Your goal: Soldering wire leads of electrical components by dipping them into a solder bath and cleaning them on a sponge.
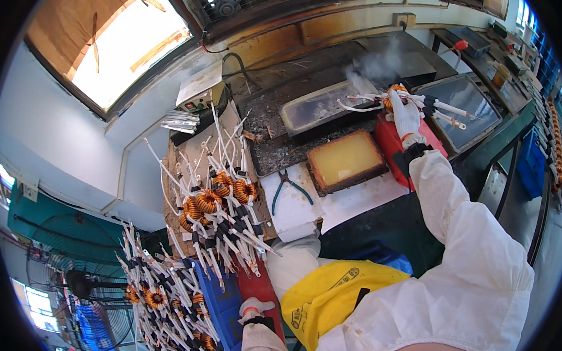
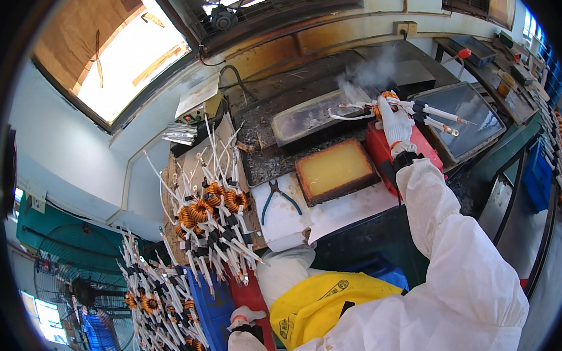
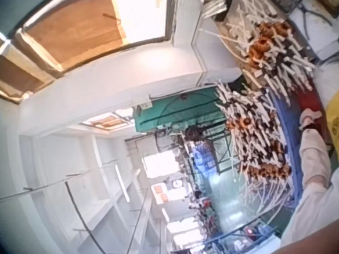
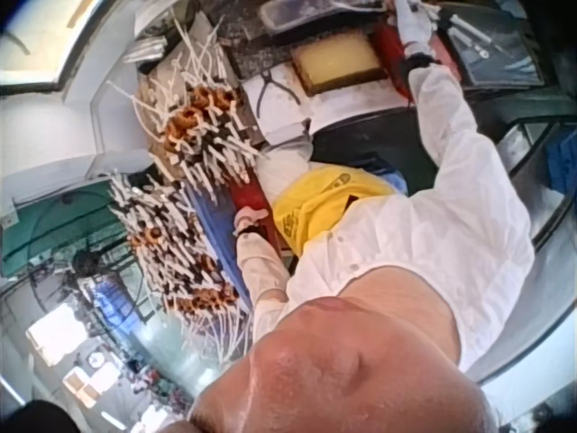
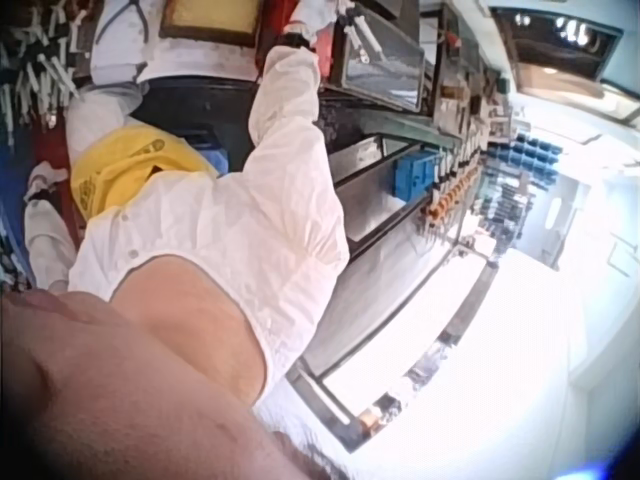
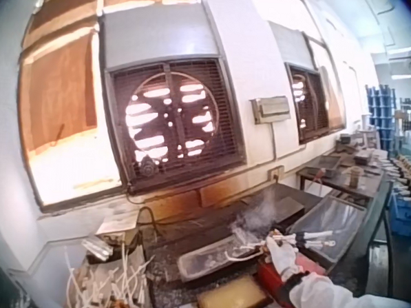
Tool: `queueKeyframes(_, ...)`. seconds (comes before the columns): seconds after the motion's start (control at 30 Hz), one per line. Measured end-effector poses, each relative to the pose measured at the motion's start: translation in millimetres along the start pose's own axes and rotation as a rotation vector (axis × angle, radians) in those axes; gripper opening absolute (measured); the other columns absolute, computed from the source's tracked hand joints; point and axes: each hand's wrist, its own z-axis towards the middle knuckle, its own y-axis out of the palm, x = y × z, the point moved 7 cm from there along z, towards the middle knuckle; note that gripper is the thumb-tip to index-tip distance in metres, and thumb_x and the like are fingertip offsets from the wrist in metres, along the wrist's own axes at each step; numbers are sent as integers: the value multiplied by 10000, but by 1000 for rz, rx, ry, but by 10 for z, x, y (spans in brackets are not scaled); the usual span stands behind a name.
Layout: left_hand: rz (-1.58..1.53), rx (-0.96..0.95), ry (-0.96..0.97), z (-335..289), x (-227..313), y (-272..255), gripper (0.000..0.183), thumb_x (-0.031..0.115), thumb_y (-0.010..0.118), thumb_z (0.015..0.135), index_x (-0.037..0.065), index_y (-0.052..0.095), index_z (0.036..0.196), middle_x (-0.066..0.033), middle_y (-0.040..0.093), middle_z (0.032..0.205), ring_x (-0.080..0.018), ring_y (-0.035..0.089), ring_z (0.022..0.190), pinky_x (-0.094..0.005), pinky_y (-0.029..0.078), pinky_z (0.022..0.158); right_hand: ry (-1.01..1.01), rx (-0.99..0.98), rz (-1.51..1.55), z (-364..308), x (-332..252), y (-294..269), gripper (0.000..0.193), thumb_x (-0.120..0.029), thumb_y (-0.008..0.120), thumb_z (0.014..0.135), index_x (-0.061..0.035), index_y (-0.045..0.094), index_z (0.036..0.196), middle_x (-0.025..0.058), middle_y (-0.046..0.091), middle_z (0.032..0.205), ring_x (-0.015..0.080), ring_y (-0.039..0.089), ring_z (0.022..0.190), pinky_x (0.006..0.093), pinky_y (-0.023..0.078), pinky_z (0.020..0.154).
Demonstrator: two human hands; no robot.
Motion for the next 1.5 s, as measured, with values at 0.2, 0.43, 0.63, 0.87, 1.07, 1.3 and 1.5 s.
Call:
queueKeyframes(0.2,-23,-40,-5,-68,22,-16,626,627,733,592,67,694,871,-120,673,946,-305,609,1003,-529,397,887,7,-9,-103,-119,-149,-62,612,-610,481,778,-98,644,1070,68,670,655,230,645,868,300,435,826)
queueKeyframes(0.43,35,127,46,-80,68,-91,564,558,749,618,13,676,744,-93,655,685,-229,640,630,-361,480,636,-22,10,-96,-301,-360,-104,534,-554,526,788,-91,658,1020,74,656,631,210,659,754,300,472,752)
queueKeyframes(0.63,42,141,23,30,5,-27,559,547,756,621,9,674,751,-93,653,687,-226,634,618,-360,478,625,-67,16,-114,-238,-288,-71,477,-528,537,796,-103,678,961,66,641,599,194,651,654,301,482,678)
queueKeyframes(0.87,3,-77,-152,-24,-97,53,561,564,754,617,14,670,691,-86,642,657,-234,624,598,-363,464,592,-97,25,-120,-239,-319,-23,458,-523,545,792,-107,690,916,59,631,574,196,646,619,304,484,656)
queueKeyframes(1.07,48,185,96,27,87,-78,551,550,762,617,16,670,714,-85,637,648,-229,623,593,-358,462,577,-148,77,-96,-219,-296,-97,378,-463,574,812,-115,679,913,36,622,565,138,600,474,282,469,531)
queueKeyframes(1.3,35,185,78,26,62,-63,559,555,765,610,16,671,726,-86,640,656,-222,626,596,-355,466,574,-72,53,-58,-233,-286,-83,422,-478,601,772,-95,675,933,50,625,575,152,617,510,276,480,560)
queueKeyframes(1.5,60,111,37,5,32,-68,555,551,764,613,15,667,717,-79,637,651,-213,620,587,-348,464,581,-79,42,-72,-273,-344,-76,424,-487,590,780,-100,681,924,47,626,572,151,618,512,277,483,569)
